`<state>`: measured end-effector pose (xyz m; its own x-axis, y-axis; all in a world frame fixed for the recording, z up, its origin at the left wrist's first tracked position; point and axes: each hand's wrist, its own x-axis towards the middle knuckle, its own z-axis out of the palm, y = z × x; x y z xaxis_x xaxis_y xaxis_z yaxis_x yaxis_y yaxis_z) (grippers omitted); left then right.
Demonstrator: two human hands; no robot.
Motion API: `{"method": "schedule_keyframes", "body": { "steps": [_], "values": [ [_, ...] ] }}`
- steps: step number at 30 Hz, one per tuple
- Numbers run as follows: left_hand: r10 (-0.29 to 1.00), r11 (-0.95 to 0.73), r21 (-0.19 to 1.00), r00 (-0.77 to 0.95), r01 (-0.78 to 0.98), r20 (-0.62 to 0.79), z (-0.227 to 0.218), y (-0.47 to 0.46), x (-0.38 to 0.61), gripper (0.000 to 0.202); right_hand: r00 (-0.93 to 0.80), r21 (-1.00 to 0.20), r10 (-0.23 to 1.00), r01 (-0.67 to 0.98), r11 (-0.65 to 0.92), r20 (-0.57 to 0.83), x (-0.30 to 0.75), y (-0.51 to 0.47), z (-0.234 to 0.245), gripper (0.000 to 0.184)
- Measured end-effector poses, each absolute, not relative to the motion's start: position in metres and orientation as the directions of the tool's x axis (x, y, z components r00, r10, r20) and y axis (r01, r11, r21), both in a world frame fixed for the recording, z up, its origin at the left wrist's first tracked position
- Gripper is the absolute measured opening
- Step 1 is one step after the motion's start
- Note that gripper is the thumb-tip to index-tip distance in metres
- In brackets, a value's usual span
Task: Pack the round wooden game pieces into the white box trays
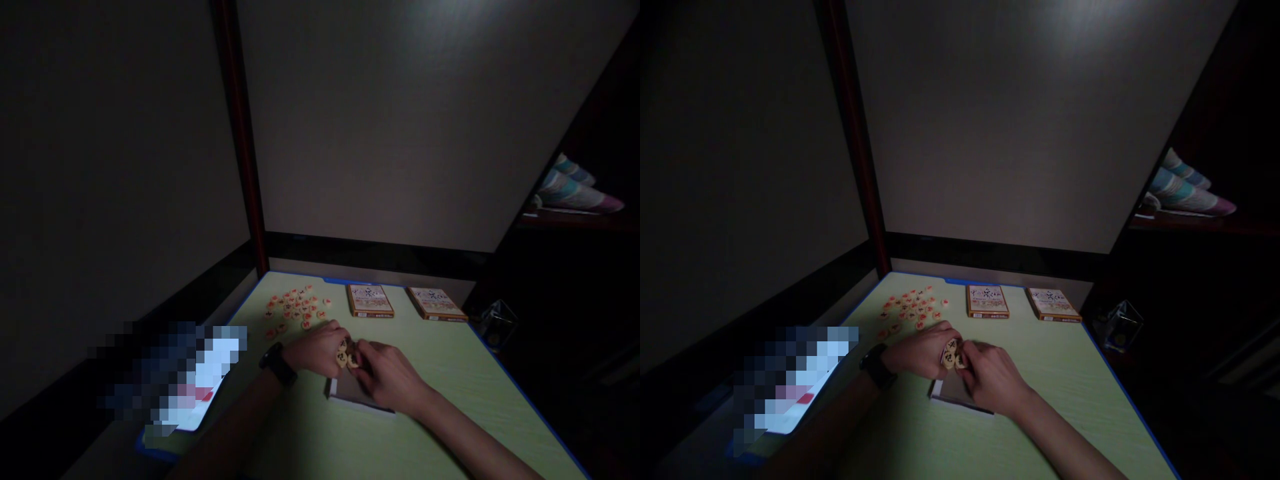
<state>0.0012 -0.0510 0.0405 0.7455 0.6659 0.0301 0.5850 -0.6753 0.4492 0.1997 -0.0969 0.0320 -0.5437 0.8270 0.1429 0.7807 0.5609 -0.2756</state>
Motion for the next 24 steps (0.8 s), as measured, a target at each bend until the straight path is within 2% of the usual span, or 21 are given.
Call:
{"method": "schedule_keyframes", "body": {
  "steps": [4,14,24],
  "values": [
    [0.671,-0.665,0.452,0.741,0.595,0.012,0.0388,-0.0507,0.0007,0.033,-0.539,-0.277,0.83,0.784,0.556,0.14,0.1997,-0.096,0.0314,0.007],
    [0.697,-0.657,0.404,0.718,0.637,0.001,0.0458,-0.0558,0.0046,0.025,-0.541,-0.293,0.828,0.776,0.559,0.147,0.2001,-0.0948,0.0314,0.005],
    [0.749,-0.591,0.44,0.663,0.676,-0.014,0.0435,-0.0567,0.006,0.032,-0.535,-0.373,0.829,0.744,0.554,0.164,0.2003,-0.0959,0.0324,0.01]
  ]
}}
